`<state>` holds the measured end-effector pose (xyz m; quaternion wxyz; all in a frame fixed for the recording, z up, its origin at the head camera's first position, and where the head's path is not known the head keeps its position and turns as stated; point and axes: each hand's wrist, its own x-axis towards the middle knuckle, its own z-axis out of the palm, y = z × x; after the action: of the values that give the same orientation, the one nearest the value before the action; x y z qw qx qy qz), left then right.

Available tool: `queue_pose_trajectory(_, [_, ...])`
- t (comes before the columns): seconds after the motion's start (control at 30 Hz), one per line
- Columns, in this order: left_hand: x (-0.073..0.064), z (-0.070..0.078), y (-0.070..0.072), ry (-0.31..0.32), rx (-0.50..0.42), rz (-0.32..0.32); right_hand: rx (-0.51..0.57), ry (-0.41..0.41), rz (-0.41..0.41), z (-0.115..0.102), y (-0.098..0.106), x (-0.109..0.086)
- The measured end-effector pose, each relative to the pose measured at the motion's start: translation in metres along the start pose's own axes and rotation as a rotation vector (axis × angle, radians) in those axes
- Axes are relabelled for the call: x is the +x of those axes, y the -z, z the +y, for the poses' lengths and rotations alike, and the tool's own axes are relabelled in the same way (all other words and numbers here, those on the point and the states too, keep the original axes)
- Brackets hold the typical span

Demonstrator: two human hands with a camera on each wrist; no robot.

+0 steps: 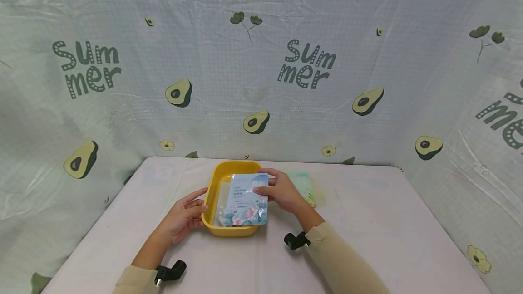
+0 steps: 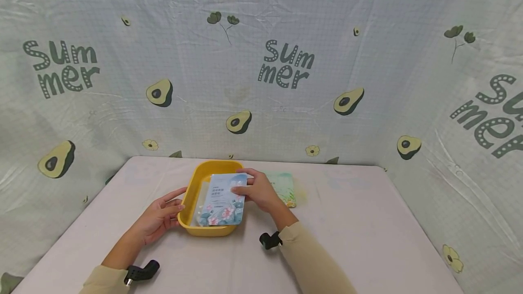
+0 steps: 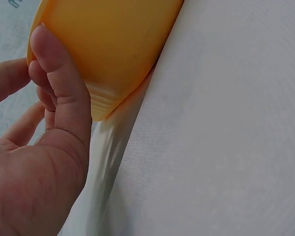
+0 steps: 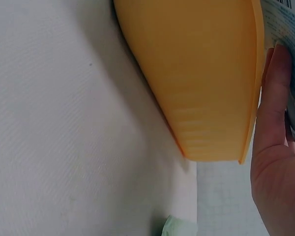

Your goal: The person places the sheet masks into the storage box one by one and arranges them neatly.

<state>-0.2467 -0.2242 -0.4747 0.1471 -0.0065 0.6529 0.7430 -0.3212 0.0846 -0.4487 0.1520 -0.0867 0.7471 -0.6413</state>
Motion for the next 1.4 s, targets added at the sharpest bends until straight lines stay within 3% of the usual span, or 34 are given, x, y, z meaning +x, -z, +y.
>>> queue_pose_trajectory(1.4, [0.000,0.001,-0.001,0.006,0.003,0.008,-0.101,0.021,-0.054,-0.018,-0.025,0.016])
